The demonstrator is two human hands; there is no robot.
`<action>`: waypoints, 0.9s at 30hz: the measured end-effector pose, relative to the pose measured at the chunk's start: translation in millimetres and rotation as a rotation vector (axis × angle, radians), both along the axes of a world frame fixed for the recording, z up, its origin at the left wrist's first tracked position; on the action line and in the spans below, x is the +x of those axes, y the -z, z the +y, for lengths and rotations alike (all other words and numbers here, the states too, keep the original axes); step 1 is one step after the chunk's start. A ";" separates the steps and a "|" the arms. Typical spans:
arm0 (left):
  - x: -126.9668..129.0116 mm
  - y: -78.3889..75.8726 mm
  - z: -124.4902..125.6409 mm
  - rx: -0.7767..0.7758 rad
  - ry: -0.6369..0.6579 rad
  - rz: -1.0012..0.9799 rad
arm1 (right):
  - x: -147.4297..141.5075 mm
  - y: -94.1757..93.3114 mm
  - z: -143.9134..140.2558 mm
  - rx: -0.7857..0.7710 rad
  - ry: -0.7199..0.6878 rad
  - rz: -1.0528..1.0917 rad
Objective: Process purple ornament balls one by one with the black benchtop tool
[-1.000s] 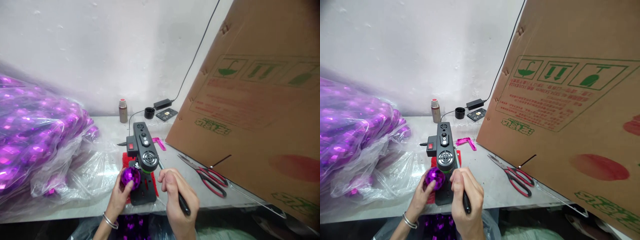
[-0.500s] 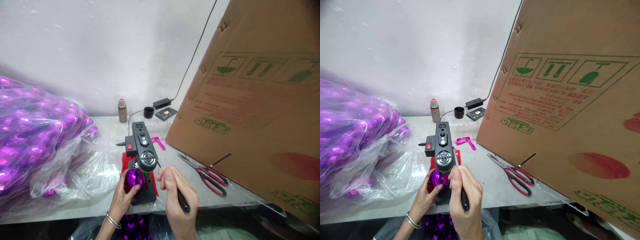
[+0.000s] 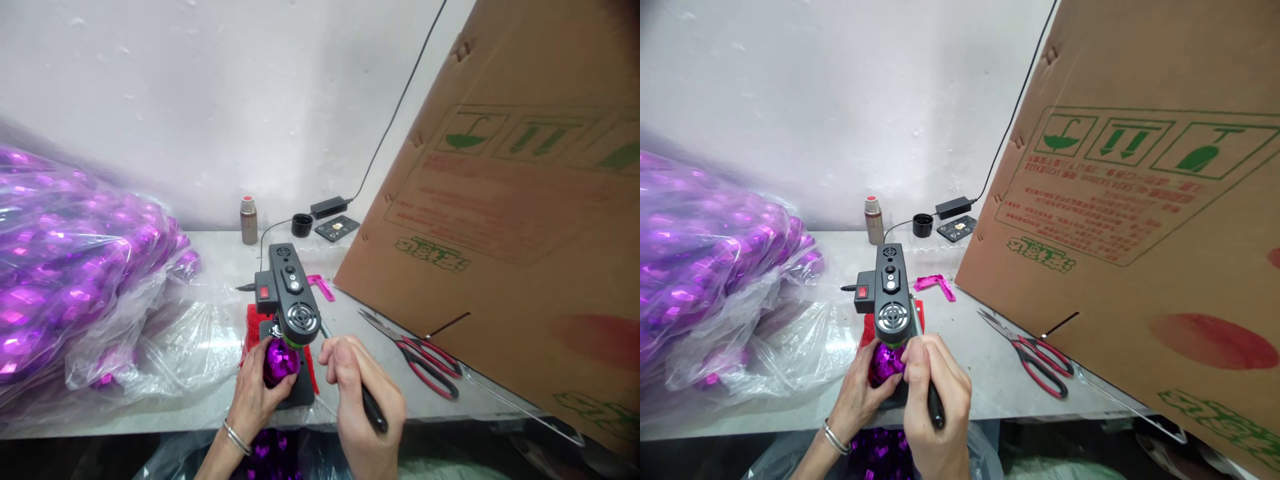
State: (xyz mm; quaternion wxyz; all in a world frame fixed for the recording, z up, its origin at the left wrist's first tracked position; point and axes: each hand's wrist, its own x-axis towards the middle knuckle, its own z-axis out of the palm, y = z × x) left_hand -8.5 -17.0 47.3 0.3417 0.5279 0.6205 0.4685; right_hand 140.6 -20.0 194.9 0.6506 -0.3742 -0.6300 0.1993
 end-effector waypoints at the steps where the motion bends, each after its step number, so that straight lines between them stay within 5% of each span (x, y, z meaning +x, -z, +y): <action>1: 4.1 1.1 2.5 0.026 -0.017 0.017 | -0.1 -0.4 0.1 0.002 0.000 -0.001; 11: 21.4 20.0 8.1 0.013 0.002 -0.062 | 2.4 3.6 -0.7 0.052 -0.010 -0.028; 21: 22.9 32.7 7.6 0.068 -0.014 0.059 | -3.6 54.9 3.6 0.178 0.075 0.062; 27: 24.2 31.8 8.2 0.082 -0.005 0.093 | -9.4 48.6 6.9 0.197 0.126 0.090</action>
